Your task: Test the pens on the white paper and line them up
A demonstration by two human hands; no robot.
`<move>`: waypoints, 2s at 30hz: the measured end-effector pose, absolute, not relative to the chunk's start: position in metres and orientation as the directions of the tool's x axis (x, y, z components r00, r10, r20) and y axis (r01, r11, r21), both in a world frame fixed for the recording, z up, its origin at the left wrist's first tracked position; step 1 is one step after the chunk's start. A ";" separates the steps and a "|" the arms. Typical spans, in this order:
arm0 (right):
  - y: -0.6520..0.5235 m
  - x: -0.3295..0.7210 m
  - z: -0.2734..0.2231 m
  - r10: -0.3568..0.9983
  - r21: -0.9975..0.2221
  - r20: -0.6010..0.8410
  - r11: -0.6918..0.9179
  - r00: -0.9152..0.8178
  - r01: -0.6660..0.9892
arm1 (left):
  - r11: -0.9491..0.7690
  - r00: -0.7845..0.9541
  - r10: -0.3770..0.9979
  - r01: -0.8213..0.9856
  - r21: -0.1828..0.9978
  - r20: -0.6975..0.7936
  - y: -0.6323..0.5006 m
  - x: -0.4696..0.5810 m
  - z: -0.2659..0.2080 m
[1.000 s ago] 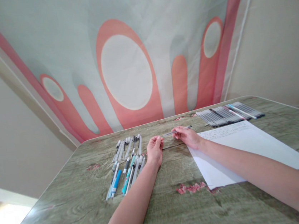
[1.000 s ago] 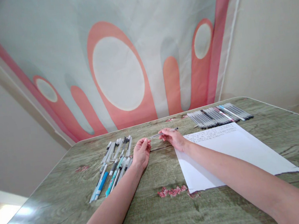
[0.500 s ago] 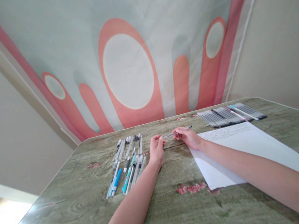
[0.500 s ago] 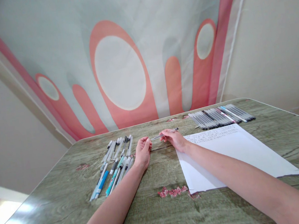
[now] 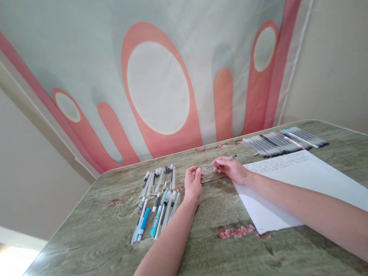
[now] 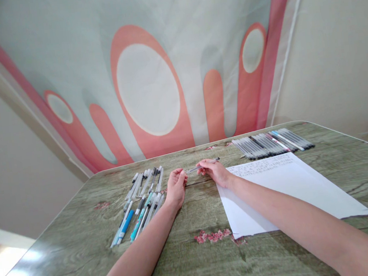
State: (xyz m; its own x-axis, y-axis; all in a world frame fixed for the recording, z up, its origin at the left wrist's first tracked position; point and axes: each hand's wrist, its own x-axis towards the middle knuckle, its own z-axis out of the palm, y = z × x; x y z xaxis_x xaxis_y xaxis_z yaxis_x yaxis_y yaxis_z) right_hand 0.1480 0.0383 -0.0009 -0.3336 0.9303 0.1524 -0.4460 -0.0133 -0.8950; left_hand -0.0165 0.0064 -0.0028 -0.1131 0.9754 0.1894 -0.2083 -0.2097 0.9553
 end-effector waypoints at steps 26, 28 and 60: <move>0.036 0.148 0.001 0.910 -0.928 0.174 0.023 -0.376 -0.373 | -0.285 -0.135 0.948 0.049 0.957 0.289 0.008 -0.021 -0.001; 0.036 0.149 0.000 0.906 -0.931 0.177 0.027 -0.385 -0.363 | -0.287 -0.119 0.950 0.047 0.957 0.290 0.008 -0.022 -0.001; 0.040 0.149 0.002 0.956 -0.857 0.094 -0.063 -0.277 -0.511 | -0.142 0.104 0.987 0.922 0.360 0.123 0.015 -0.086 0.040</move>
State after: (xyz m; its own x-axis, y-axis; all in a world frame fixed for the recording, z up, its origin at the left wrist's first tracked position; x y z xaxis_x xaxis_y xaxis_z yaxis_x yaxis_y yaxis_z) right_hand 0.1491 0.0403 0.0016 -0.2766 0.9564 0.0941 -0.5106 -0.0633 -0.8575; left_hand -0.0863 0.0148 0.0396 0.1037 0.9870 0.1230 0.9223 -0.1417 0.3597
